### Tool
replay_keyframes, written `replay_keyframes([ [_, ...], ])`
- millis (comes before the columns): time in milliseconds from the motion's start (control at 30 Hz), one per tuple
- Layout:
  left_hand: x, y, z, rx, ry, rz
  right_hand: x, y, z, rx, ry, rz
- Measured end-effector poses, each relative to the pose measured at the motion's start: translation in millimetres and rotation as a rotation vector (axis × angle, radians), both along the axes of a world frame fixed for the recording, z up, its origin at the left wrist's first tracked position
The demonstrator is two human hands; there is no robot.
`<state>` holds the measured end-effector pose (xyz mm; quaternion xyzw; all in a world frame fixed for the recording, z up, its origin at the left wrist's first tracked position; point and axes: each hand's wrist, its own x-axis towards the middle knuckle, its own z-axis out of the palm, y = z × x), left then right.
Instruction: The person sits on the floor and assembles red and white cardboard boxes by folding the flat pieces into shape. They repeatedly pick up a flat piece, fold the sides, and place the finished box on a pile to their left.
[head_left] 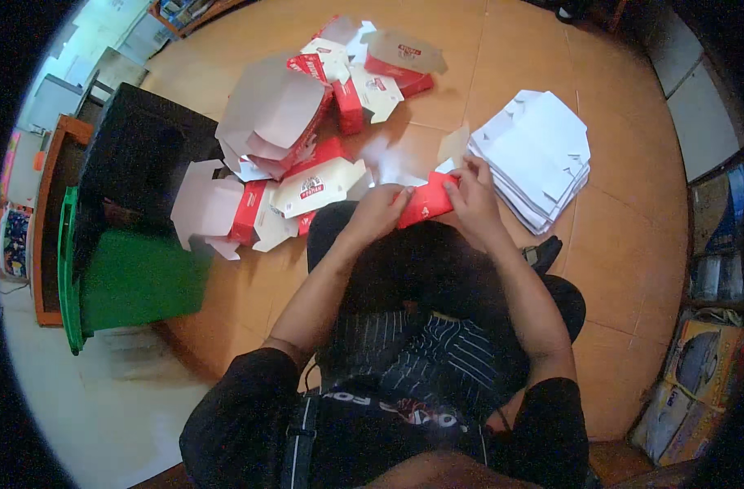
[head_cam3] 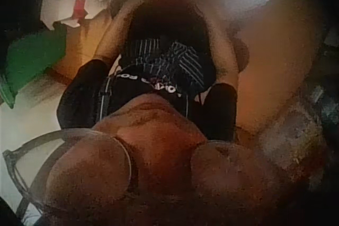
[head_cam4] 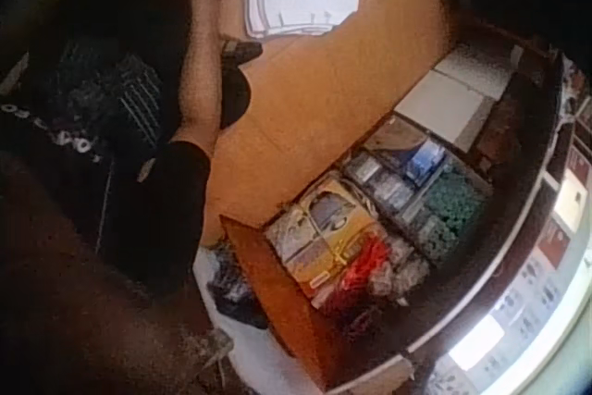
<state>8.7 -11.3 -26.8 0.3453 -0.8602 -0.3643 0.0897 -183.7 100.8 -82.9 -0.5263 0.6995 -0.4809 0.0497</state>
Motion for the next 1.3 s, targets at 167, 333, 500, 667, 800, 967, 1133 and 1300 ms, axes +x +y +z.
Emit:
replay_keyframes([
  [167,-1.9,4.7,4.0,0.040,0.067,-0.040,12.0,1.5,9.8,-0.033,-0.066,-0.201],
  [333,5.8,-0.3,-8.6,0.032,0.063,-0.108,12.0,7.5,20.6,0.022,-0.056,0.111],
  [500,7.1,0.6,-4.8,-0.027,0.066,-0.227,15.1,10.9,15.1,0.132,0.057,0.344],
  [667,6.8,0.3,-9.7,0.005,0.092,-0.134,33.4,6.7,10.4,0.056,-0.053,0.022],
  [800,-0.8,35.5,-8.2,0.234,0.319,-0.168,27.4,3.1,5.4,0.191,-0.609,-0.049],
  [967,-1.8,9.9,-20.3,-0.126,0.500,0.624,-0.5,3.3,-0.6,-0.033,-1.038,-0.023],
  [1133,17.7,-36.8,-17.2,0.643,0.643,0.234,-7.5,4.1,7.3,-0.232,-1.281,0.108],
  [1300,21.2,-34.2,-22.4,0.887,0.693,0.016,-10.6,14.4,2.6,-0.192,-1.493,0.447],
])
